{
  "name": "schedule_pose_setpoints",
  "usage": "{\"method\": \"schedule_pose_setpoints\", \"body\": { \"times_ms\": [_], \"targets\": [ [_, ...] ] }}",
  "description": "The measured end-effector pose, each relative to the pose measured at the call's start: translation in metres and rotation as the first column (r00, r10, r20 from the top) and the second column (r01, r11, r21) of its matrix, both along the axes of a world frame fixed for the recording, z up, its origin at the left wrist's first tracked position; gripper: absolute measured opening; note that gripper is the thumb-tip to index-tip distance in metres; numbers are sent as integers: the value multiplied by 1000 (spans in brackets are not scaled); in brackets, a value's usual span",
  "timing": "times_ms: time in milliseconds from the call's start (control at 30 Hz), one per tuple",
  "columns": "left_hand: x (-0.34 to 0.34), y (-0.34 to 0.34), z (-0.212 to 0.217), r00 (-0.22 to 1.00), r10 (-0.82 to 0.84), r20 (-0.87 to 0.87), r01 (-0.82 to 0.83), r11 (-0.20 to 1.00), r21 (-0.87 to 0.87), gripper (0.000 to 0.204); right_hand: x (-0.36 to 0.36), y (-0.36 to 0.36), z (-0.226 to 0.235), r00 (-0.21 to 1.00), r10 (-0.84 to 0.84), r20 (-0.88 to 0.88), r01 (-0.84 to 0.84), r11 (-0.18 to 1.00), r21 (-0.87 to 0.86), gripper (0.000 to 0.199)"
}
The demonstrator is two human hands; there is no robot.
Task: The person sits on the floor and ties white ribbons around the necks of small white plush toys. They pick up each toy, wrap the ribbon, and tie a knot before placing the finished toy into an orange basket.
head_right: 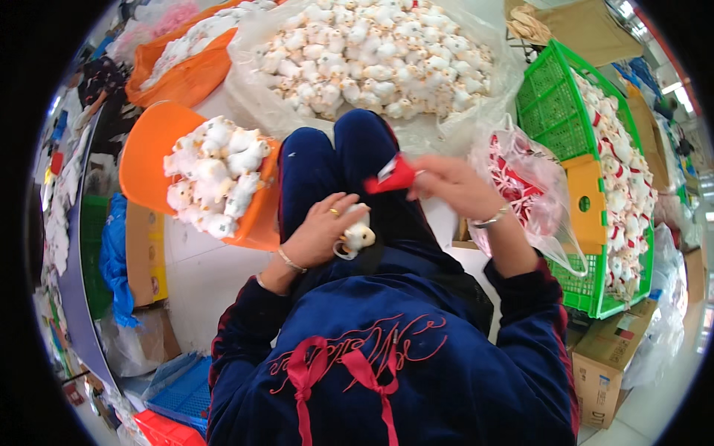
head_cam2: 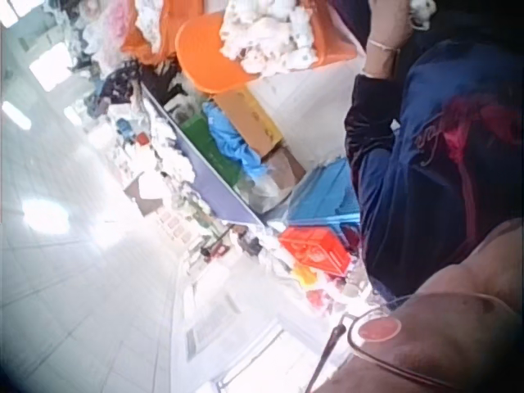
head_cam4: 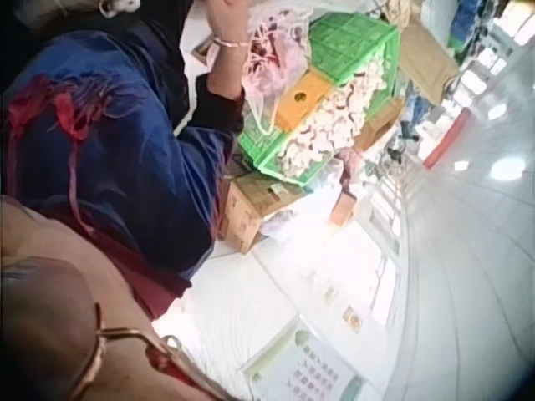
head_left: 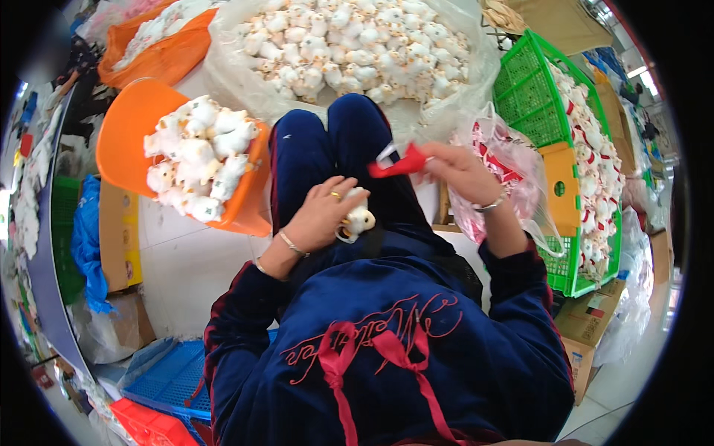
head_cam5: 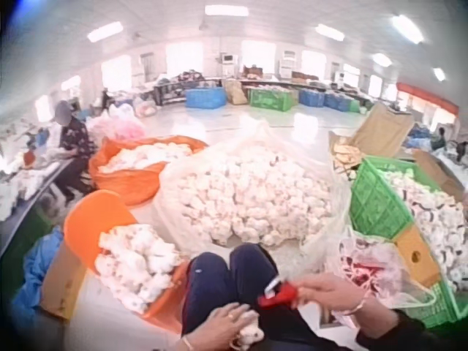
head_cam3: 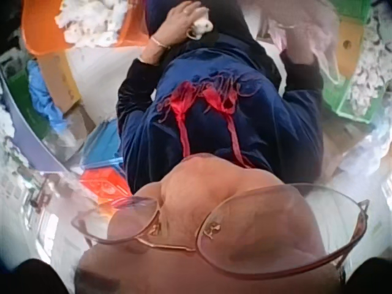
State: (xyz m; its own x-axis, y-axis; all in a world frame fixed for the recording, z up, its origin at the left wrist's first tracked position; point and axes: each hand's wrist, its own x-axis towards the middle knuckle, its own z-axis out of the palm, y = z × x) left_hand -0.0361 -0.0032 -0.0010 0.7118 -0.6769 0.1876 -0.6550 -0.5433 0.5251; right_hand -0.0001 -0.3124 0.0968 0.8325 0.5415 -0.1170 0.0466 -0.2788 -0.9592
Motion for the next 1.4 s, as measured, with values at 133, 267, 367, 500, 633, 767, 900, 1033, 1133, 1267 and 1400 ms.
{"method": "schedule_pose_setpoints", "body": {
  "times_ms": [133, 267, 367, 500, 633, 767, 900, 1033, 1133, 1267, 1400],
  "targets": [
    [12, 13, 21, 967, 231, -105, -254, 892, -374, 46, -4, 31, -6, 974, 169, -152, -156, 983, 93, 24],
    [14, 7, 42, 767, -35, -641, -447, 687, -573, 31, -5, 47, -19, 942, 209, -263, -159, 967, 199, 25],
    [13, -10, 53, 578, -243, -779, -495, 655, -571, 31, -1, 55, -19, 946, 159, -281, -106, 975, 195, 25],
    [14, -13, 48, 486, -209, -848, -507, 723, -469, 22, -1, 60, -19, 957, 13, -289, 35, 986, 162, 23],
    [19, -8, 34, 472, -153, -868, -660, 591, -463, 14, 5, 58, -21, 968, -137, -212, 122, 989, -81, 21],
    [29, 14, 34, 557, -152, -816, -709, 425, -563, 11, 9, 56, -40, 918, -296, 265, 358, 905, -228, 16],
    [28, 27, 44, 538, 11, -843, -771, 411, -487, 17, -11, 70, -30, 953, -170, 252, 245, 919, -307, 33],
    [27, 20, 42, 540, 133, -831, -784, 439, -440, 18, -39, 104, -44, 884, 271, 380, -80, 891, -448, 44],
    [25, 15, 43, 533, 103, -840, -754, 509, -416, 15, -40, 108, -58, 925, 283, 254, -107, 834, -541, 41],
    [17, 7, 16, 486, -37, -873, -714, 560, -421, 15, -43, 101, -70, 947, 153, 284, -56, 944, -324, 35],
    [2, -5, -5, 508, 110, -855, -637, 716, -286, 20, -49, 88, -80, 979, -11, 205, 27, 997, -76, 33]
  ]
}}
